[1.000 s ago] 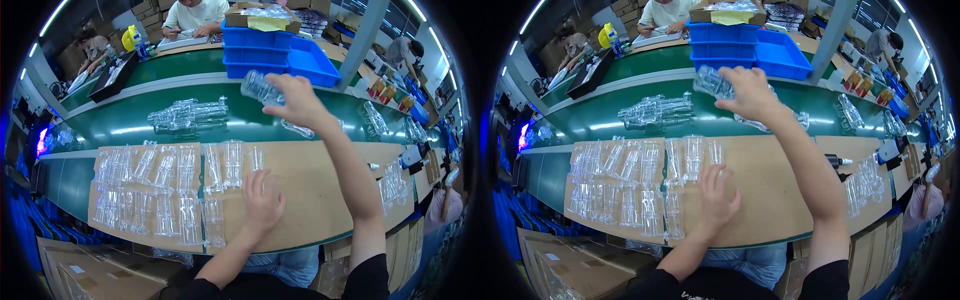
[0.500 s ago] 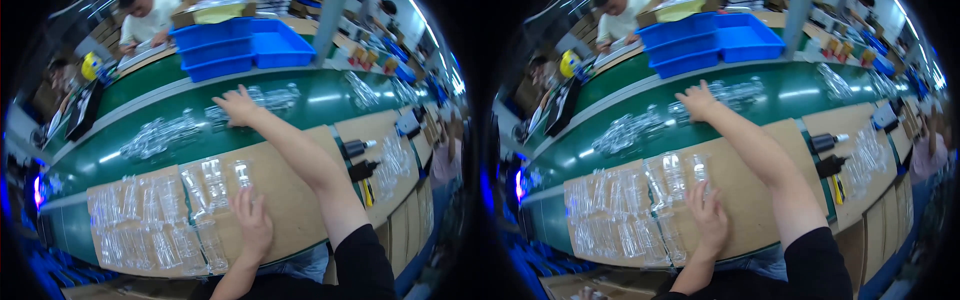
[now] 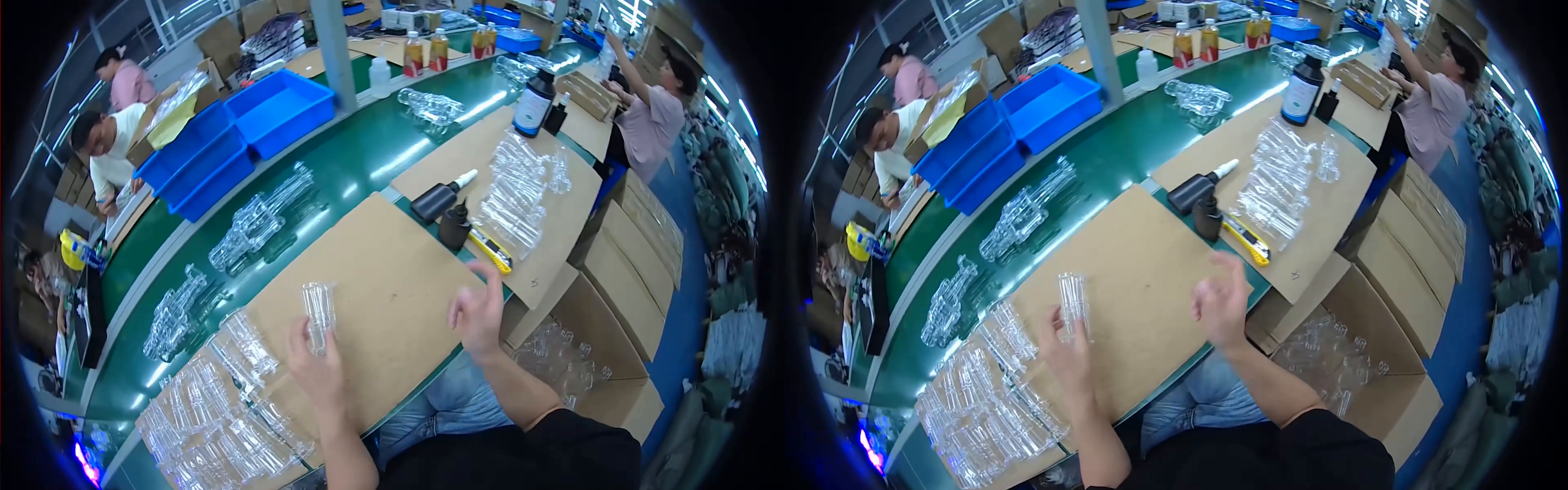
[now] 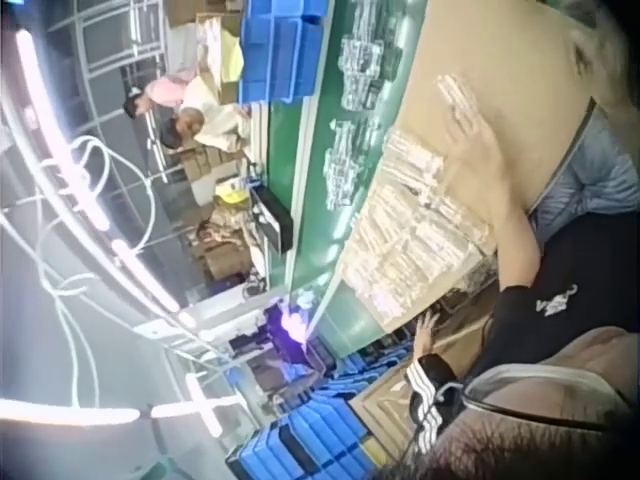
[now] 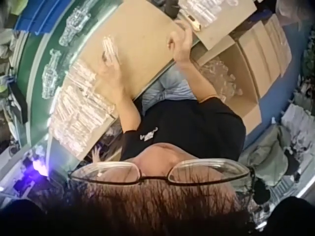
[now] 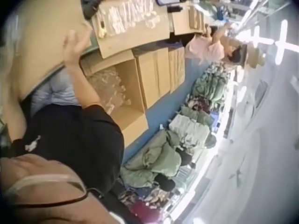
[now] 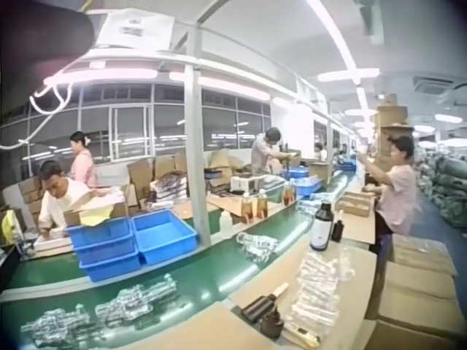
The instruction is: Apply adhesive from a squeeze bottle to a lid and assemble it onto a plastic mug on a factory line.
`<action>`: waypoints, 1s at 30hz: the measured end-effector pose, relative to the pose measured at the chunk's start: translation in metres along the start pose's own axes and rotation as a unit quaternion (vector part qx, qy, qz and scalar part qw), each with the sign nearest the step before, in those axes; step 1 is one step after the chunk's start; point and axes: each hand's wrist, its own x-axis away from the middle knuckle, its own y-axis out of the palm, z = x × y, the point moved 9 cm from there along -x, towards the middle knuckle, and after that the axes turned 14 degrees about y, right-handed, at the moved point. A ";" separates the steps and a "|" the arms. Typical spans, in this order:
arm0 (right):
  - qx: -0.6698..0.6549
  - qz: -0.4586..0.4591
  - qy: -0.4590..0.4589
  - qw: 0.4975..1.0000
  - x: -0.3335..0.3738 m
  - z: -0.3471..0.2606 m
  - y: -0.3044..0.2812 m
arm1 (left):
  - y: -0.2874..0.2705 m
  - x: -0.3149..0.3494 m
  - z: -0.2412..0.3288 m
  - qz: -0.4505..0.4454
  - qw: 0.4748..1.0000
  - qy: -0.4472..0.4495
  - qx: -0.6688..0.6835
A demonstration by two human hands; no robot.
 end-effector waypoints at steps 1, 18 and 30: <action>-0.086 0.024 0.051 0.995 -0.011 0.001 -0.014 | 0.002 -0.003 0.000 -0.010 0.999 0.003 -0.043; -0.164 -0.023 0.019 0.986 -0.017 -0.054 -0.017 | 0.041 0.097 0.008 -0.068 0.785 -0.196 0.584; -0.159 -0.089 0.019 0.983 0.039 -0.049 -0.013 | 0.032 0.103 0.085 -0.156 0.825 0.047 0.541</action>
